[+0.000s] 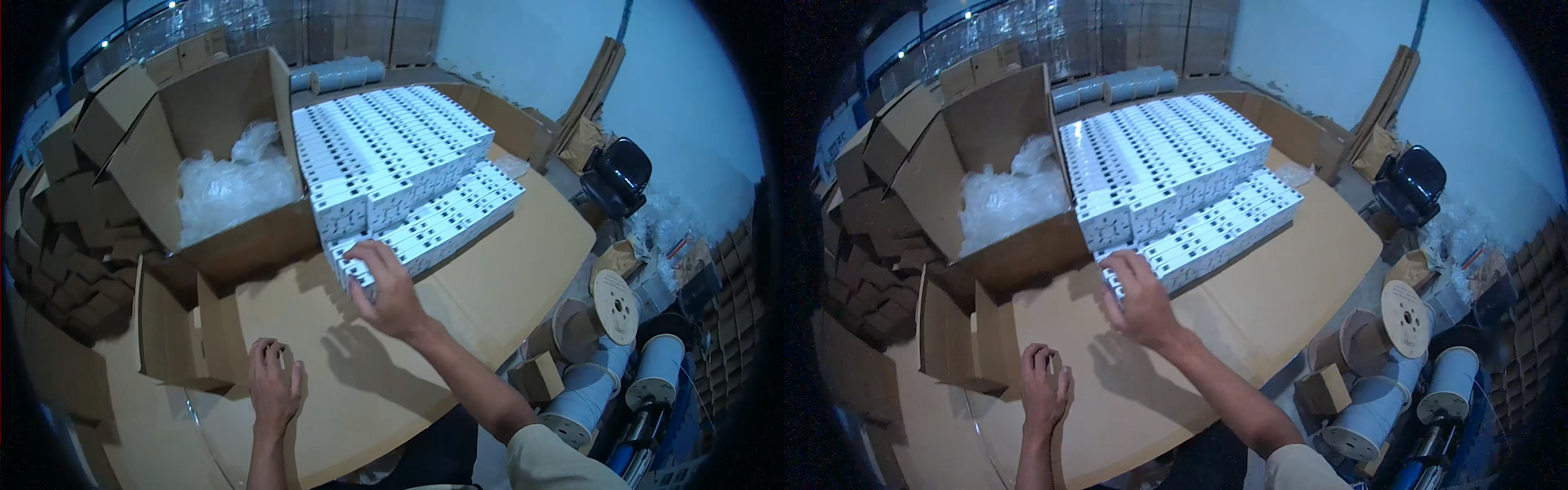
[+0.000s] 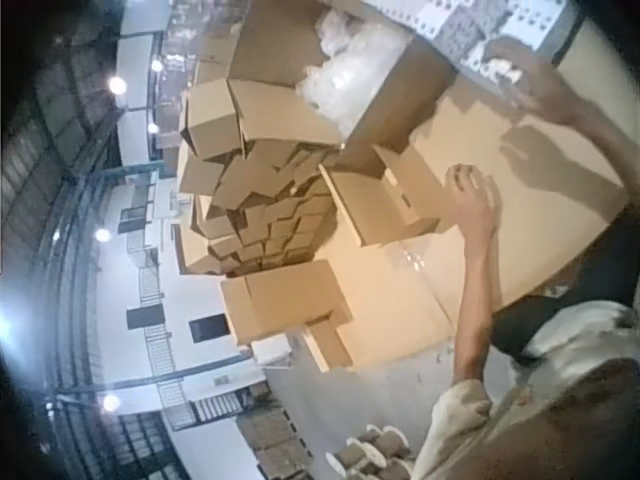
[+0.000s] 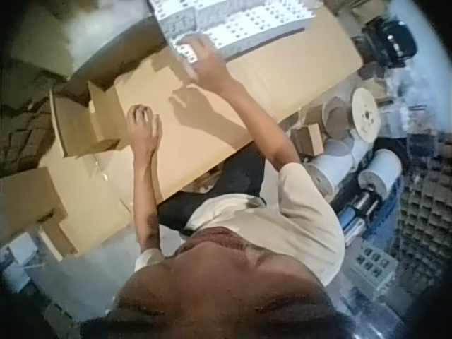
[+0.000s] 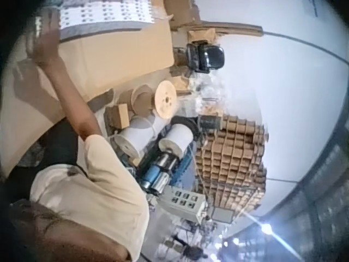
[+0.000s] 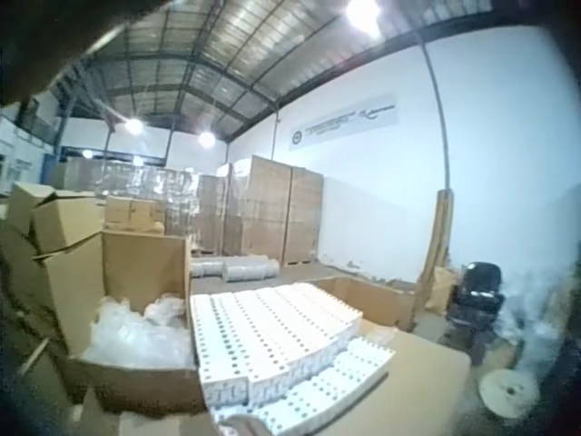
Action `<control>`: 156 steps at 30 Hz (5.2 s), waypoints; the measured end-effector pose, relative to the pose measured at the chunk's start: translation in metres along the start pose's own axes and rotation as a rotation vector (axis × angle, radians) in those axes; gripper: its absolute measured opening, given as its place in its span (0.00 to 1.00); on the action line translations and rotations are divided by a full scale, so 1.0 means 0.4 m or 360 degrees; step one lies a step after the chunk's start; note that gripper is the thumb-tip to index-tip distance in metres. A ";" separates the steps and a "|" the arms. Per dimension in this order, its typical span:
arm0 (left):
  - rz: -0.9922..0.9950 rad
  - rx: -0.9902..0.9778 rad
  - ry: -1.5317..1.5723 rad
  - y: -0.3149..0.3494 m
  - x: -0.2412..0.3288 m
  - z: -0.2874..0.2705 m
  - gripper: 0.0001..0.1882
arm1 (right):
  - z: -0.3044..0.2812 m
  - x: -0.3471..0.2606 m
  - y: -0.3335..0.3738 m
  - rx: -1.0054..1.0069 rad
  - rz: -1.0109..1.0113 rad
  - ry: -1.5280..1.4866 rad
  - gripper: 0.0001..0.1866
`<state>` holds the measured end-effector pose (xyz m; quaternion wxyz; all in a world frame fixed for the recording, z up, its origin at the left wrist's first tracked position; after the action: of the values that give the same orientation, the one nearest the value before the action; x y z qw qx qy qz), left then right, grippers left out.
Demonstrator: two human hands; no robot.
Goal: Pack small electronic device boxes into plastic bags and then place them into larger shipping boxes.
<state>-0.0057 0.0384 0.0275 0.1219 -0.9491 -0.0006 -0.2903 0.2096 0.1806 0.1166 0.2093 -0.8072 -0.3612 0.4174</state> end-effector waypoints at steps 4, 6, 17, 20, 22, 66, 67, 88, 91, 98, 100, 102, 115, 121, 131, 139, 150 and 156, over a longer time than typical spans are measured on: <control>0.0072 0.0031 0.0034 -0.011 -0.012 -0.004 0.19 | -0.104 0.120 -0.056 0.0088 0.0039 0.0401 0.22; -0.0006 -0.0053 0.0102 -0.004 -0.010 -0.012 0.18 | -0.124 0.171 -0.074 0.0064 0.0109 0.0584 0.25; -0.0001 -0.0005 0.0133 -0.030 -0.007 -0.009 0.16 | -0.133 0.246 -0.072 0.0154 0.0048 0.0751 0.25; 0.0023 0.0004 0.0103 -0.030 -0.012 -0.004 0.15 | -0.138 0.273 -0.046 0.0061 0.0170 0.0399 0.24; 0.0008 0.0005 0.0094 -0.028 -0.017 0.000 0.15 | -0.149 0.278 -0.035 0.0050 0.0227 0.0373 0.25; -0.0265 0.0287 0.1260 -0.135 -0.160 -0.004 0.19 | 0.367 0.059 0.079 -0.0318 0.0584 -0.1346 0.19; -0.0310 0.0242 0.1114 -0.132 -0.173 0.002 0.19 | 0.373 0.063 0.085 -0.0300 0.0576 -0.1303 0.19; -0.0086 0.0437 0.0580 -0.092 -0.119 -0.041 0.28 | 0.351 0.059 0.126 -0.0430 0.0442 -0.0759 0.40; 0.0190 0.0742 0.0382 -0.083 -0.067 -0.094 0.26 | 0.333 0.058 0.169 -0.0337 0.0402 -0.0604 0.39; 0.0156 0.1087 0.0429 -0.419 0.074 -0.289 0.08 | 0.314 0.036 0.168 -0.0228 0.0540 -0.0566 0.30; -0.0125 0.0980 0.0482 -0.558 -0.011 -0.317 0.08 | 0.322 0.031 0.170 -0.0190 0.0608 -0.0723 0.29; -0.0250 0.0850 0.0299 -0.687 -0.071 -0.346 0.09 | 0.312 0.036 0.171 -0.0213 0.0577 -0.0532 0.27; -0.0562 -0.0643 -0.1084 -1.016 -0.288 -0.425 0.15 | 0.288 -0.007 0.137 -0.0250 0.0743 -0.0553 0.25; -0.0462 -0.0237 -0.0892 -1.035 -0.343 -0.419 0.17 | 0.282 -0.014 0.131 -0.0217 0.0716 -0.0543 0.25; -0.0370 -0.0094 -0.0717 -1.073 -0.373 -0.405 0.25 | 0.291 0.016 0.152 -0.0205 0.0719 -0.0557 0.24; -0.0241 0.0198 -0.0615 -1.102 -0.480 -0.386 0.22 | 0.294 0.013 0.149 -0.0206 0.0657 -0.0520 0.24; 0.0126 0.0684 -0.0327 -1.080 -0.341 -0.473 0.08 | 0.291 0.011 0.145 -0.0185 0.0702 -0.0521 0.23; -0.0034 0.0793 -0.0216 -1.074 -0.275 -0.510 0.07 | 0.290 0.016 0.148 -0.0178 0.0687 -0.0488 0.23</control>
<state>-0.2402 0.4154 0.2297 0.3485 -0.9071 -0.0902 -0.2181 0.1407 0.1510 0.0099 0.0132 -0.8032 -0.2307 0.5491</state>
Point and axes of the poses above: each hand's wrist, its own y-axis away from the middle knuckle, its own z-axis out of the palm, x = y × z, the point moved 3 cm from there along -y, towards the middle knuckle, and after that the axes turned 8 degrees about -x, right-handed, at the moved point
